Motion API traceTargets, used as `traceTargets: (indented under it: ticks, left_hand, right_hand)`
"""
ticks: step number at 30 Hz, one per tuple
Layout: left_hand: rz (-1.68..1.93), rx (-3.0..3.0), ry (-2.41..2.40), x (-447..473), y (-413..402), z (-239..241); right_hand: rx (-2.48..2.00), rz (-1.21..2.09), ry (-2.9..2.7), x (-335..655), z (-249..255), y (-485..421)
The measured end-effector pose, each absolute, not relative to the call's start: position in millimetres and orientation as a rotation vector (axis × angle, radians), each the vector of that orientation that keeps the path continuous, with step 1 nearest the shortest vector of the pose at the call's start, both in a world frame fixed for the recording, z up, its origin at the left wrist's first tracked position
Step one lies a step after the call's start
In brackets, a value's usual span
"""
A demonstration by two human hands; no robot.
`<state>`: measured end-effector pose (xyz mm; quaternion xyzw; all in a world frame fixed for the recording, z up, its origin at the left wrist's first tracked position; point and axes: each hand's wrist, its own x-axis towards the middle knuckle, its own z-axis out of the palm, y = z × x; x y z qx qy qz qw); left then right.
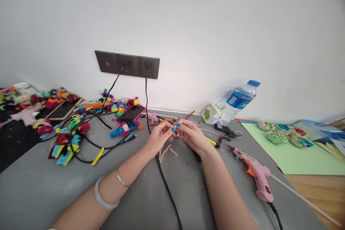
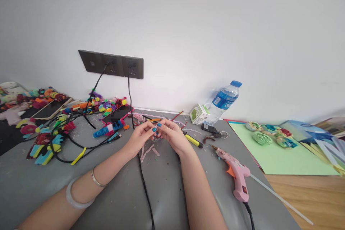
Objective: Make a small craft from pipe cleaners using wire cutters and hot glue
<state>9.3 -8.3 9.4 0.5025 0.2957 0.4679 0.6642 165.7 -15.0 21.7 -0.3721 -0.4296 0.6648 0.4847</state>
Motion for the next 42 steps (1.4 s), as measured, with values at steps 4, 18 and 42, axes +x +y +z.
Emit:
traceTargets:
  ticks: [4, 18, 42]
  left_hand:
    - [1.134, 1.182, 0.736, 8.3, -6.0, 8.5]
    - [1.206, 1.102, 0.801, 5.6, -6.0, 11.1]
    - [1.190, 1.317, 0.739, 4.4, -3.2, 7.9]
  right_hand:
    - [-0.987, 1.569, -1.049, 166.0, 17.2, -12.4]
    - [-1.068, 1.421, -1.183, 164.3, 20.4, -14.1]
    - [-0.898, 1.552, -1.016, 159.5, 22.0, -14.9]
